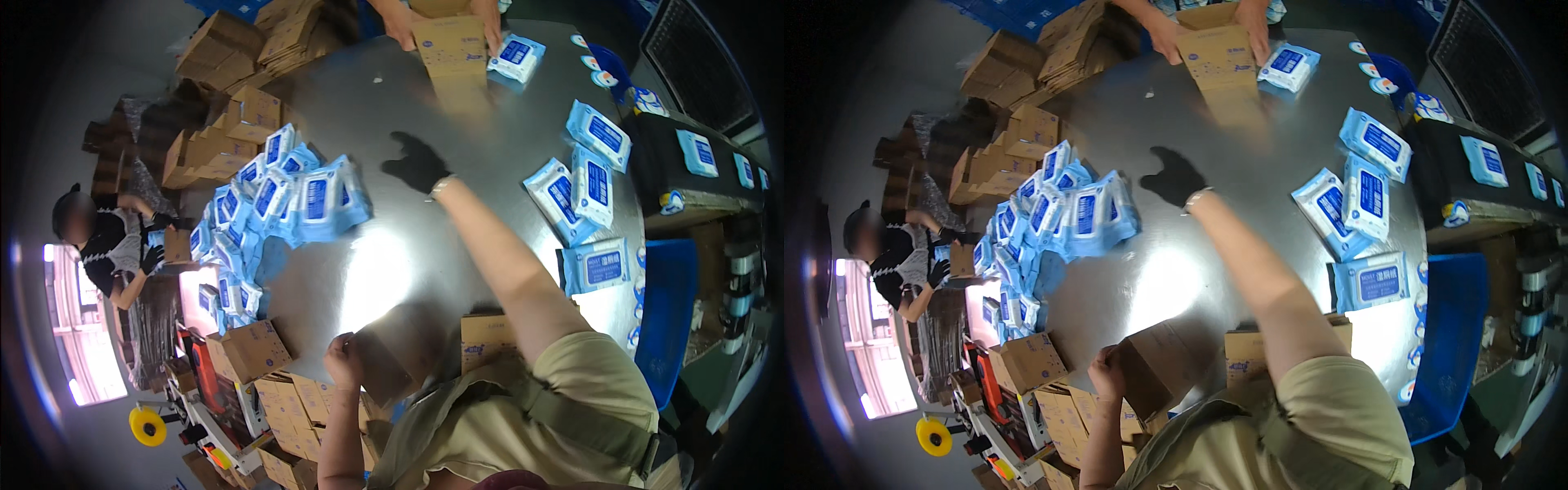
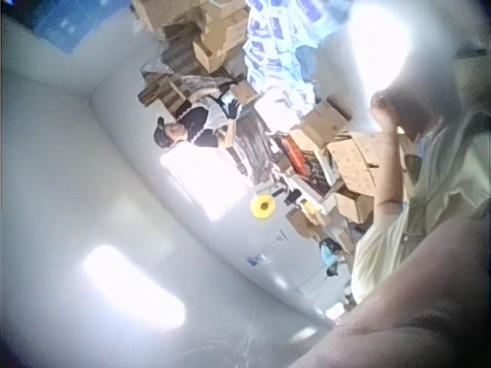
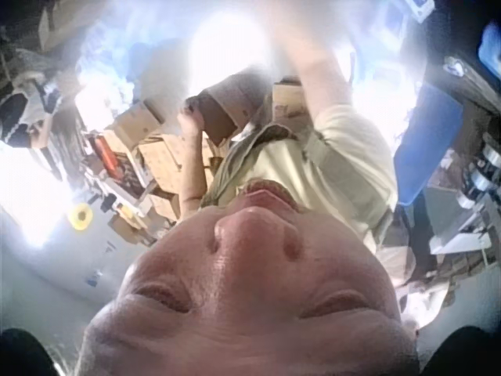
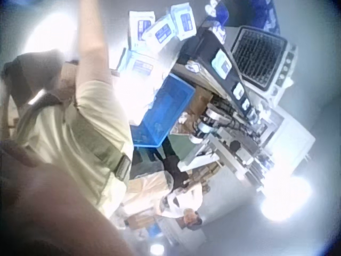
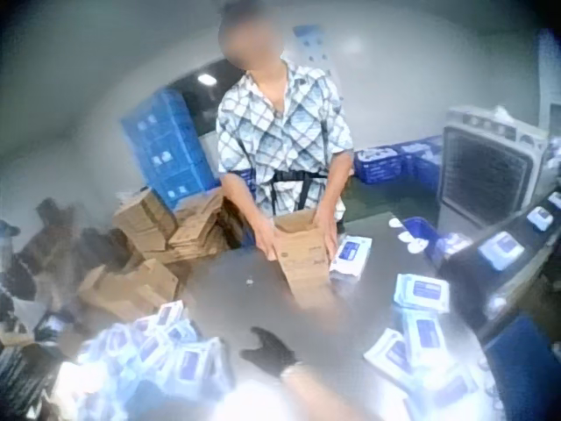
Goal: The person packs blue and white wet wipe packets into small cardboard boxes on a metal table. They repeatedly pick up packets, place them into the boxes, and fold the flaps to close them. Other workers are visible in the background performing similar tasks.
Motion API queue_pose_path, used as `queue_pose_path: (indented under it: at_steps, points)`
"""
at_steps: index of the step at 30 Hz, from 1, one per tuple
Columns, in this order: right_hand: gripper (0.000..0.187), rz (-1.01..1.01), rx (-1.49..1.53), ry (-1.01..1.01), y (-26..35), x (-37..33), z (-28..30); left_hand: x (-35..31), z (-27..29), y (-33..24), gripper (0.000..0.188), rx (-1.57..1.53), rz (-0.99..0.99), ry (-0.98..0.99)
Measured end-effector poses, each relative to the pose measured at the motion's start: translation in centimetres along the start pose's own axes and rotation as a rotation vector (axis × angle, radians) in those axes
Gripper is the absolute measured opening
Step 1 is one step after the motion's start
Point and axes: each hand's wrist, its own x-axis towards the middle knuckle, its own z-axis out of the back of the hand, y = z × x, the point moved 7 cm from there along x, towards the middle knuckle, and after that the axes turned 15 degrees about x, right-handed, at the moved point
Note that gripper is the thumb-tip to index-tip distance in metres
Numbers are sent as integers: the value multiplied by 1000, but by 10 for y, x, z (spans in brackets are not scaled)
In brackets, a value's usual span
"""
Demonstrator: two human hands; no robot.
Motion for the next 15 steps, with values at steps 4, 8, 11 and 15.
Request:
queue_pose_path:
  at_steps: [4, 8, 11, 15]
  points:
    - [57, 144, -447, -664, 30, -101, 227, -6, 0, -6, 11, -105, 66, 31]
    - [99, -625, -512, -735, -100, -196, 378, 3, 1, -18, 10, -89, -14, -9]
    - [99, -524, -425, -664, -100, -190, 371, 5, 4, -22, 10, -75, -42, 1]
    - [88, -146, -155, -460, -49, -178, 330, -1, 2, -9, 10, -39, -31, -26]
